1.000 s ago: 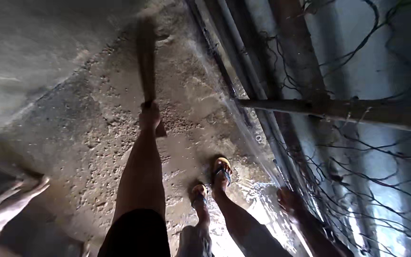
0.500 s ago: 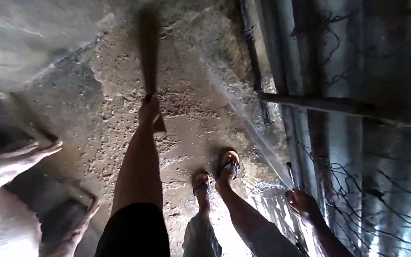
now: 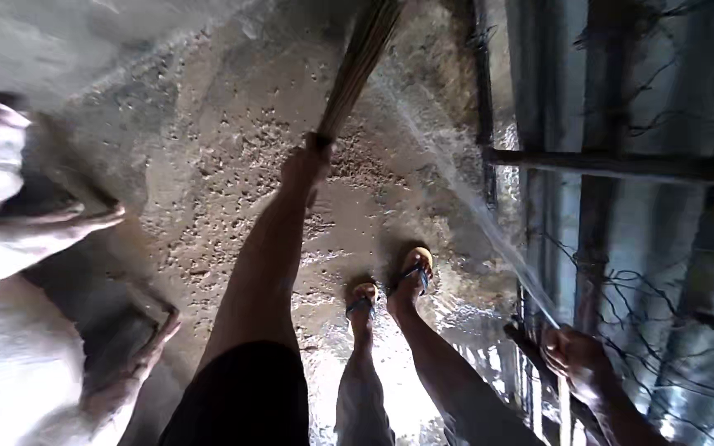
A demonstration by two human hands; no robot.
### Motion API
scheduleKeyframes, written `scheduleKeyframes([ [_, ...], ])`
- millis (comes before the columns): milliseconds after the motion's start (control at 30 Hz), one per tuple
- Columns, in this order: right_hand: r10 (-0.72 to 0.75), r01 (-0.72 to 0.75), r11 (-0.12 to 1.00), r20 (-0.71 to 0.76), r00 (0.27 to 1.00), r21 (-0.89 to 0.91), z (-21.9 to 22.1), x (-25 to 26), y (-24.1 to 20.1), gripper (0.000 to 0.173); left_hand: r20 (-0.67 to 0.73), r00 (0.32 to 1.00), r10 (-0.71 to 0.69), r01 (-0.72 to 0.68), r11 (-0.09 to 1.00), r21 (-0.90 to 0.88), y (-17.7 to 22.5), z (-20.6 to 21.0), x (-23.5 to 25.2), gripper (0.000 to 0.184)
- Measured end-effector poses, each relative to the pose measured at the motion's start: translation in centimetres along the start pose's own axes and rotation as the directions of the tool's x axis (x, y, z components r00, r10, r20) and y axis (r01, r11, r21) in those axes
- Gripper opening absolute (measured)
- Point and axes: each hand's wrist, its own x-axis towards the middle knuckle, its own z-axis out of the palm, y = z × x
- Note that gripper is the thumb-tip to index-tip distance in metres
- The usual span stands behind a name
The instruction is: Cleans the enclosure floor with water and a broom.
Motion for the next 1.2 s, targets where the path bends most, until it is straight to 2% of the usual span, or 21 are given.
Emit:
scheduleKeyframes([
  [33,0.305,-0.311,0.949,-0.104,0.947,-0.047,2.6,-2.3,-8.6,0.031,-0.024,0.999,-0.023,0.023,1.0,-0.017,-1.4,-0.8,1.4,0.071],
  [67,0.388,-0.39,0.921,-0.127,0.913,0.016,3.8,-3.7,-13.5,0.026,-0.057,0.995,-0.084,0.079,0.993,-0.083,-3.8,-0.9,2.4,0.071],
  [167,0.371,-0.359,0.926,-0.104,0.923,0.116,3.4,-5.2,-16.2,0.022,-0.038,0.927,-0.372,0.324,0.85,-0.416,-11.5,-0.4,1.5,0.076],
  [233,0.341,-0.34,0.94,-0.112,0.934,0.027,1.6,-3.9,-12.7,0.026,-0.072,0.865,-0.496,0.396,0.765,-0.508,-14.5,-0.7,-1.2,0.08],
  [333,-0.006,0.015,0.992,-0.071,0.997,0.126,-1.5,0.9,4.7,0.036,-0.135,0.857,-0.498,0.383,0.789,-0.48,-13.9,1.3,-6.4,0.073],
  [367,-0.003,0.021,0.983,-0.097,0.995,0.18,-1.4,1.8,7.2,0.037,-0.124,0.89,-0.44,0.349,0.829,-0.437,-12.3,1.1,-7.2,0.069],
  [433,0.071,-0.045,0.982,-0.136,0.988,0.183,-0.8,1.8,7.8,0.038,-0.022,0.969,-0.247,0.234,0.94,-0.247,-7.8,-0.4,-7.0,0.066],
  [533,0.071,-0.044,0.983,-0.143,0.987,0.18,-0.1,2.0,8.3,0.037,0.015,1.0,0.02,-0.021,0.997,0.069,-3.6,-2.8,-2.6,0.069],
  [633,-0.133,0.151,0.964,-0.095,0.987,0.218,-0.2,2.6,9.3,0.04,-0.1,0.994,-0.052,0.051,0.999,-0.014,-9.1,-3.7,2.8,0.068],
  [667,-0.221,0.222,0.967,-0.025,0.975,0.122,-0.1,1.9,6.9,0.041,-0.125,0.978,-0.165,0.15,0.982,-0.118,-13.1,-3.3,4.1,0.07],
  [700,-0.133,0.135,0.988,0.028,0.991,-0.078,0.9,0.0,1.0,0.039,-0.123,0.953,-0.275,0.249,0.949,-0.196,-17.2,-2.8,4.6,0.076],
  [733,0.274,-0.293,0.932,-0.114,0.955,-0.214,4.1,-2.7,-7.9,0.033,-0.096,0.918,-0.385,0.349,0.898,-0.27,-20.7,-2.5,3.6,0.081],
  [767,0.415,-0.428,0.885,-0.105,0.904,-0.183,5.3,-4.3,-12.9,0.025,-0.079,0.873,-0.481,0.436,0.843,-0.315,-23.0,-2.2,1.1,0.084],
  [833,0.376,-0.381,0.907,-0.062,0.925,-0.179,5.2,-6.4,-15.0,0.022,-0.118,0.8,-0.589,0.484,0.749,-0.453,-24.7,-1.5,-4.7,0.083],
  [900,0.372,-0.373,0.858,-0.072,0.925,-0.353,4.7,-7.9,-13.7,0.03,-0.171,0.787,-0.592,0.435,0.731,-0.526,-23.5,3.1,-9.9,0.074],
  [1000,0.412,-0.412,0.816,-0.091,0.907,-0.406,4.4,-9.4,-10.8,0.034,-0.006,0.948,-0.319,0.286,0.858,-0.428,-14.6,8.5,-15.5,0.063],
  [1033,0.321,-0.341,0.868,-0.118,0.94,-0.362,3.7,-8.8,-6.1,0.033,0.07,0.983,-0.169,0.184,0.907,-0.379,-10.8,9.5,-16.3,0.06],
  [1067,0.102,-0.144,0.955,-0.171,0.98,-0.257,2.7,-7.0,1.0,0.034,0.13,0.991,-0.018,0.059,0.946,-0.319,-7.0,10.0,-16.3,0.058],
  [1100,0.0,-0.025,0.995,-0.252,0.968,-0.097,2.1,-4.8,6.6,0.036,0.197,0.974,0.113,-0.064,0.969,-0.239,-3.5,10.0,-15.8,0.059],
  [1133,0.048,-0.046,0.999,-0.314,0.948,0.014,2.1,-3.5,9.6,0.039,0.241,0.946,0.217,-0.18,0.97,-0.166,-0.7,10.2,-15.3,0.063],
  [1200,0.215,-0.194,0.976,-0.339,0.916,0.096,2.4,-2.1,10.1,0.042,0.248,0.907,0.339,-0.326,0.941,-0.094,2.1,9.3,-12.9,0.065],
])
